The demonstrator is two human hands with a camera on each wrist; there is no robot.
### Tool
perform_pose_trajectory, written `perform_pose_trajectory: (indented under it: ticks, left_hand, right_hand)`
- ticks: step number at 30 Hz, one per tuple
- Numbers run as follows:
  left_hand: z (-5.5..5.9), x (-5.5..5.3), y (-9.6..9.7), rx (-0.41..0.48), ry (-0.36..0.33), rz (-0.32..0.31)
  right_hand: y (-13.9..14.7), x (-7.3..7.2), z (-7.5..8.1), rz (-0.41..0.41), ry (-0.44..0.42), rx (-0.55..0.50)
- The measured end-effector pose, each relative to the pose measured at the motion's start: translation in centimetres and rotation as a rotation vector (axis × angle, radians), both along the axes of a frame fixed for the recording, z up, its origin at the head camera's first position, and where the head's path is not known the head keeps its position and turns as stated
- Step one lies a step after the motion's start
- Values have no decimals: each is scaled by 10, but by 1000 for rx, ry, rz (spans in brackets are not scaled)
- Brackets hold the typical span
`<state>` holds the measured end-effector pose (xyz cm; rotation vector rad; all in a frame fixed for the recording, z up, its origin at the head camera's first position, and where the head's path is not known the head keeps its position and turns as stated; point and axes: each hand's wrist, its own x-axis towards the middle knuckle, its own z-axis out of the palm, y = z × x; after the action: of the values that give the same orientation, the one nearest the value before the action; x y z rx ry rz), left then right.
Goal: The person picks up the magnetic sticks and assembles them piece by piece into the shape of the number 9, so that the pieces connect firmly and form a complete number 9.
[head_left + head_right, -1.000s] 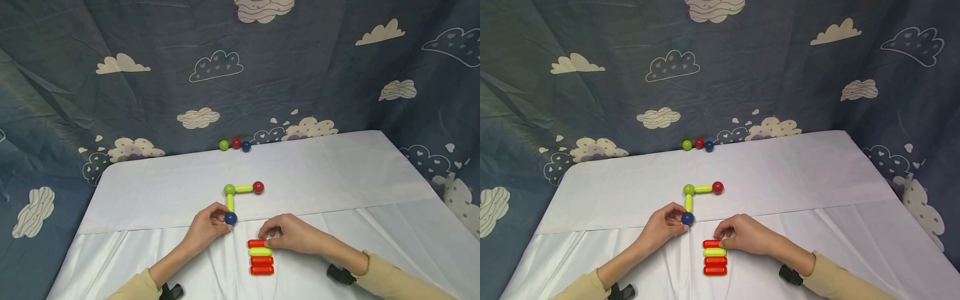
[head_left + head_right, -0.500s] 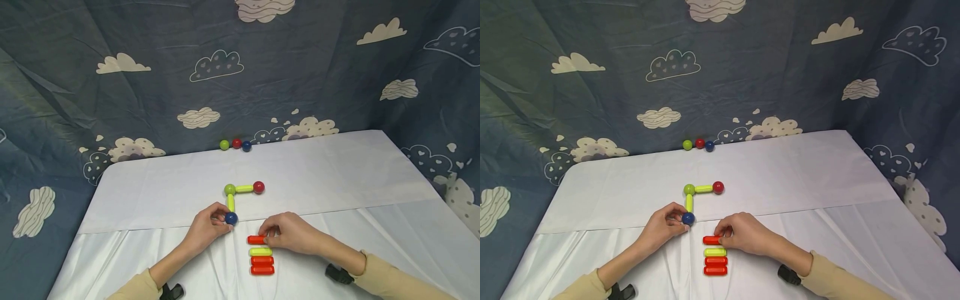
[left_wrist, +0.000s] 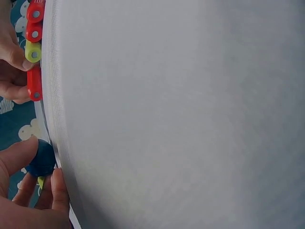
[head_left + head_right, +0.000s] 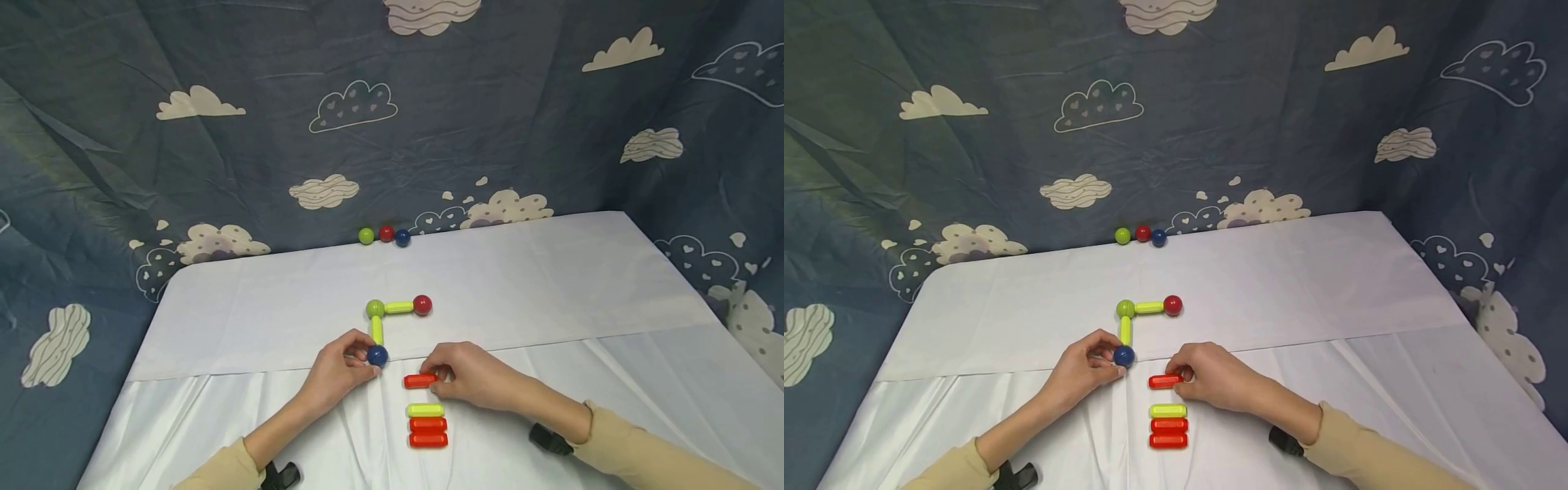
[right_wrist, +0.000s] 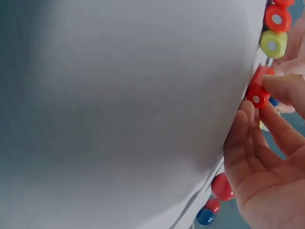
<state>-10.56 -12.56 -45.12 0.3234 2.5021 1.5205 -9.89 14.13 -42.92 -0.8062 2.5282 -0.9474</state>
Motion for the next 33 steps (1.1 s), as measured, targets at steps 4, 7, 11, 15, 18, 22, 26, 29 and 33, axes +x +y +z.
perform_pose_trajectory:
  ticks: [4, 7, 11, 15, 18, 22, 26, 29, 33]
  left_hand:
    - [0, -1, -1, 3, 3, -2]
    - [0, -1, -1, 7, 3, -5]
    - [0, -1, -1, 11, 1, -8]
    - [-1, -2, -1, 8, 3, -12]
    - [-1, -2, -1, 6, 8, -13]
    - [-1, -2, 0, 5, 6, -17]
    - [-1, -2, 0, -3, 3, -14]
    - [0, -2, 0, -9, 1, -9]
    - [-1, -2, 0, -7, -2, -9]
  right_hand:
    - [-2, -3, 0, -3, 25, -1]
    - [-3, -8, 0, -12, 44, -30]
    - [-7, -16, 0, -27, 54, -47]
    - [-12, -23, -1, -43, 52, -39]
    - [-16, -28, -2, -42, 44, -47]
    - [-20, -32, -3, -30, 33, -53]
    - [-22, -33, -3, -20, 29, -57]
    - [-22, -34, -3, -22, 22, -61]
    - [-21, -34, -4, -30, 12, -61]
